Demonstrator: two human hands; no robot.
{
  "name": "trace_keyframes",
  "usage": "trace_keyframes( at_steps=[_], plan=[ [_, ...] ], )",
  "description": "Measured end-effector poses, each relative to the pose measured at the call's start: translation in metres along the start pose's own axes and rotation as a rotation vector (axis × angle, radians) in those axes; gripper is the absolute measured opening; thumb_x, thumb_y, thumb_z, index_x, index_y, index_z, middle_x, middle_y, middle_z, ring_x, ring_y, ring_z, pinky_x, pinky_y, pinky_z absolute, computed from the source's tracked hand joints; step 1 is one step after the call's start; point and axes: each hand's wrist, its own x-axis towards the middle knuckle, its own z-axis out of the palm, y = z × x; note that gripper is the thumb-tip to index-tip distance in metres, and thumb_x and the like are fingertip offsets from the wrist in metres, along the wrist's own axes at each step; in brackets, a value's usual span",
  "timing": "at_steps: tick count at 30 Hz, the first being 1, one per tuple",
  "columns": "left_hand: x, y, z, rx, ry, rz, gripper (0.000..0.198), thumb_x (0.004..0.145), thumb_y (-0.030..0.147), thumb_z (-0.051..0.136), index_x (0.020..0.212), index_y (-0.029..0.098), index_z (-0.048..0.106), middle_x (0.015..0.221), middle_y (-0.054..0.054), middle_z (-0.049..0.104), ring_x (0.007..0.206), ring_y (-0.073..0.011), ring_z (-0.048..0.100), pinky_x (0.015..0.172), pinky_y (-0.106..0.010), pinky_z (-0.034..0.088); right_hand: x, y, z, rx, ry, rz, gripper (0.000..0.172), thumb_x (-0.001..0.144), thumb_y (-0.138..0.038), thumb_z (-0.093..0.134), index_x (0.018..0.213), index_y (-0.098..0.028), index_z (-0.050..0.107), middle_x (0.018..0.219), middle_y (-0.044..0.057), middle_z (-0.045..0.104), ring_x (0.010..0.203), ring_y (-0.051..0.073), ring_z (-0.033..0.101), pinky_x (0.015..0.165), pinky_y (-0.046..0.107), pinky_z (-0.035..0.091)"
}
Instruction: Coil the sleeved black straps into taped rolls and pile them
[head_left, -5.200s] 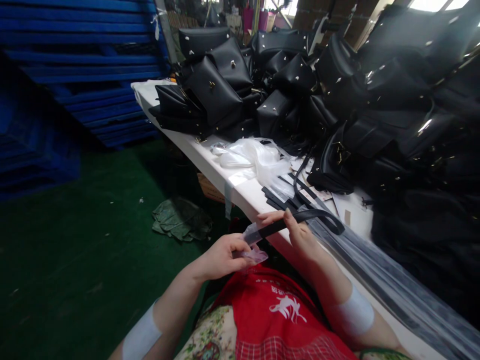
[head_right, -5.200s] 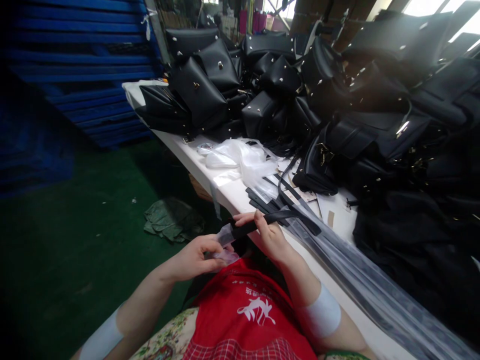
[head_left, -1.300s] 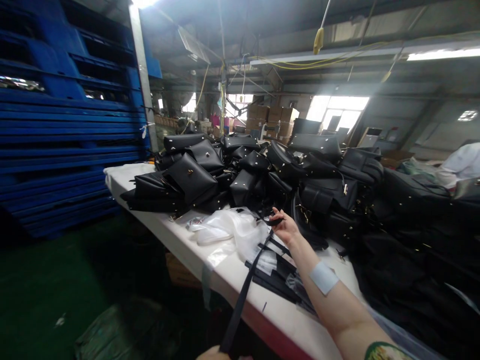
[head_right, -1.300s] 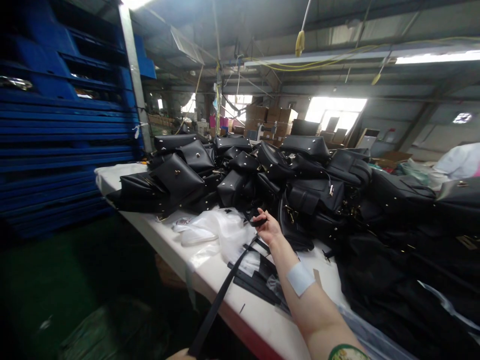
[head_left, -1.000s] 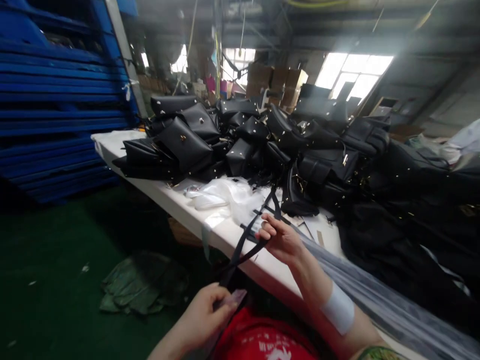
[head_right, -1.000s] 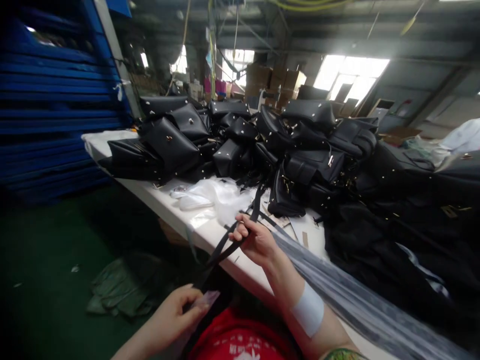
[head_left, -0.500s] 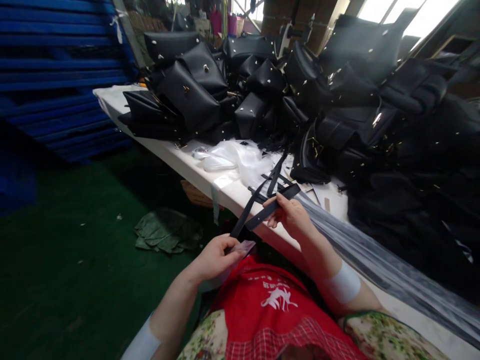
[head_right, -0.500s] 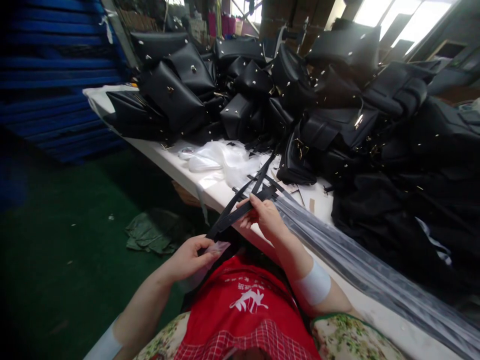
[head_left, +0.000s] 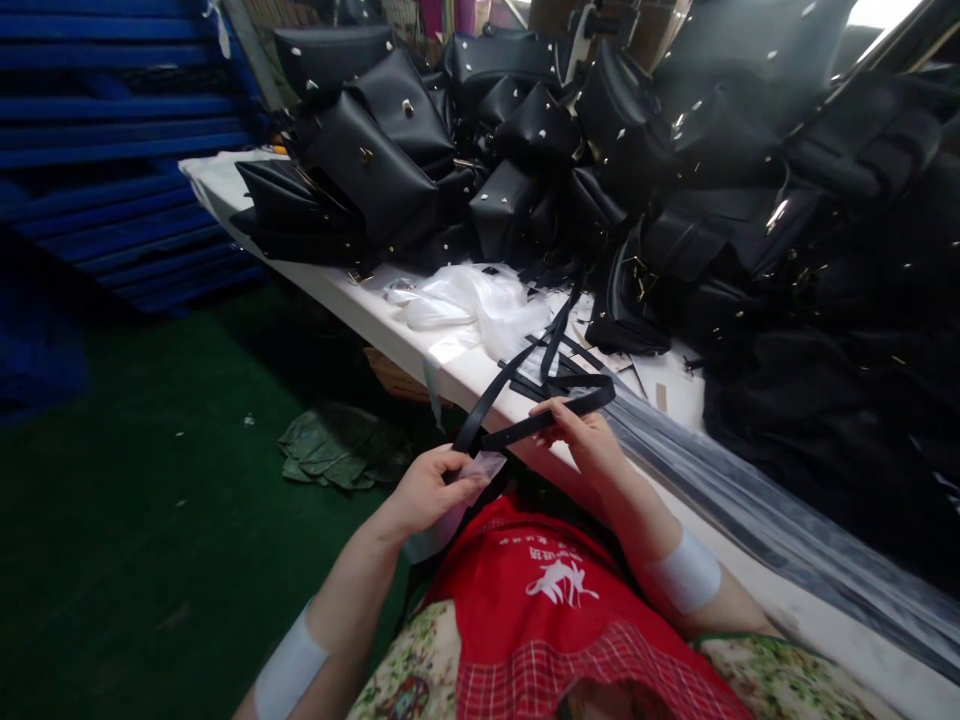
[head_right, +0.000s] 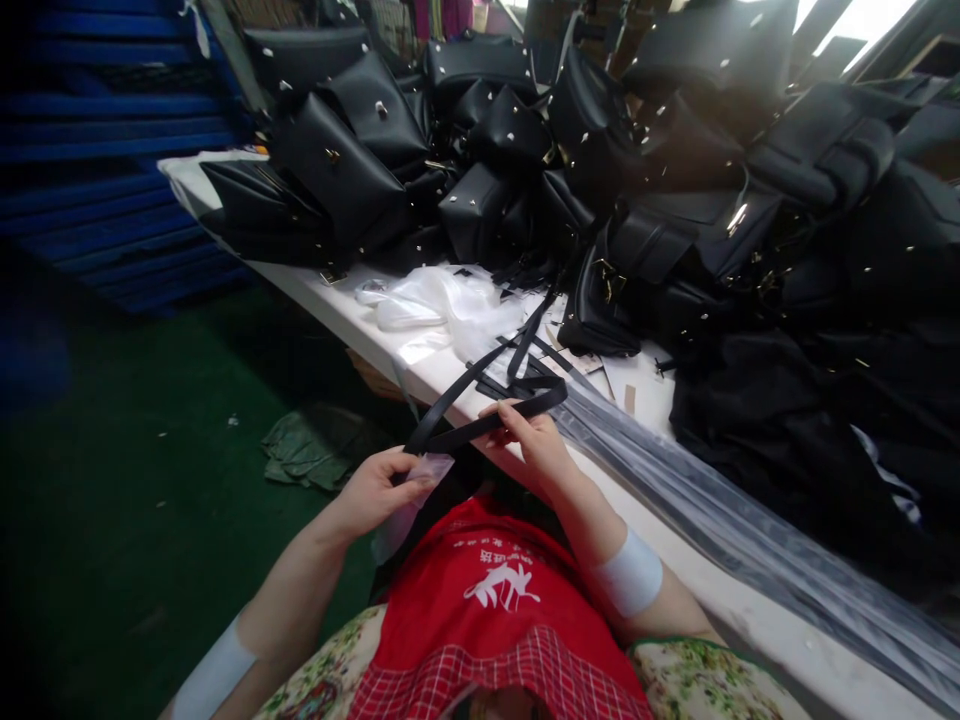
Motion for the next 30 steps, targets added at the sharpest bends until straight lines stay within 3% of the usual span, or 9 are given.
trace_keyframes(
  at_steps=[12, 23, 30],
  plan=[
    [-0.001, -0.006, 0.001, 0.043, -0.020, -0.009, 0.020, 0.078, 0.034, 0.069, 0.077, 0.015, 0.075, 0.072, 0.000, 0.059, 0.064, -0.0118, 0.053, 0.061, -0.023, 0.039, -0.003, -0.004, -0.010, -0.079, 0.008, -0.126, 0.035, 0.087, -0.051, 0.060, 0.087, -0.018, 0.075, 0.073, 0.004, 0.068, 0.064, 0.015, 0.060, 0.062, 0.027, 0.049],
    [0.000, 0.001, 0.000, 0.029, -0.091, 0.019, 0.019, 0.077, 0.032, 0.070, 0.073, 0.013, 0.074, 0.072, -0.001, 0.059, 0.067, -0.0126, 0.056, 0.062, -0.023, 0.042, -0.005, -0.014, 0.001, -0.203, -0.102, -0.089, 0.036, 0.086, -0.050, 0.062, 0.080, -0.017, 0.074, 0.074, 0.004, 0.068, 0.069, 0.016, 0.059, 0.068, 0.028, 0.047],
    [-0.002, -0.002, -0.002, 0.025, -0.106, -0.014, 0.027, 0.076, 0.039, 0.070, 0.079, 0.012, 0.075, 0.072, -0.001, 0.058, 0.065, -0.0127, 0.053, 0.060, -0.023, 0.040, 0.002, -0.007, -0.011, -0.207, -0.125, -0.148, 0.034, 0.090, -0.048, 0.059, 0.085, -0.018, 0.075, 0.076, 0.003, 0.068, 0.069, 0.015, 0.059, 0.066, 0.027, 0.046]
  ],
)
